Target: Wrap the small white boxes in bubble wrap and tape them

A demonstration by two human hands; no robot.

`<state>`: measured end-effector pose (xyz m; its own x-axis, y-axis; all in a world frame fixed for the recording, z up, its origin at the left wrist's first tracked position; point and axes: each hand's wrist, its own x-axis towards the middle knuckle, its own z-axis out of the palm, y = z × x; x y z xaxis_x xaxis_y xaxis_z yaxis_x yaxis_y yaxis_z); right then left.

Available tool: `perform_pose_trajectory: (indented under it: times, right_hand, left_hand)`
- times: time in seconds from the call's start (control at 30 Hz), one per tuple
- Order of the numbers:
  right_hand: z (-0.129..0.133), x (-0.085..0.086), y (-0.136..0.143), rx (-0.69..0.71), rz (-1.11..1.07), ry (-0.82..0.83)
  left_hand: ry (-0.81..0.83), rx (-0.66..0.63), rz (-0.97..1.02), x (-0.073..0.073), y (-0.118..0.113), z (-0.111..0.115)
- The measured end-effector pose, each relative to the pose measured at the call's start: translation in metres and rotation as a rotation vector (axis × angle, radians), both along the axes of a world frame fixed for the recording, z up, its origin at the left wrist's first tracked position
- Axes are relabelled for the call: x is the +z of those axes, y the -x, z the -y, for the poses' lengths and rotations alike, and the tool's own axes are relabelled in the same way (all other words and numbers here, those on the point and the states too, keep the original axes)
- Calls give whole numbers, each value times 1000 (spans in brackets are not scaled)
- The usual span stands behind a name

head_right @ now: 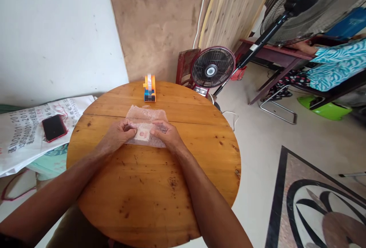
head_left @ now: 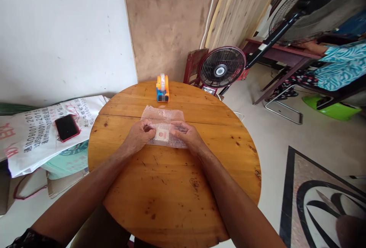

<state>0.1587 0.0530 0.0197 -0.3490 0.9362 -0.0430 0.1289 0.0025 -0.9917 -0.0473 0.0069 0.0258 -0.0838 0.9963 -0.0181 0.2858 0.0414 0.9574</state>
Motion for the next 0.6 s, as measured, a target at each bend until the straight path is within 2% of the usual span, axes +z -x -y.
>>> perform_pose_trajectory:
  times: [0.2,0.33,0.6]
  right_hand:
    - [5,-2,9,-75,-49,59]
    - [3,-4,9,-85,-35,32]
    - [1,-10,8,-151,210,-240]
  left_hand:
    - [34,-11,63,5,-2,1]
    - [21,-7,86,4,-7,1]
    - [57,-40,62,0,-6,-3]
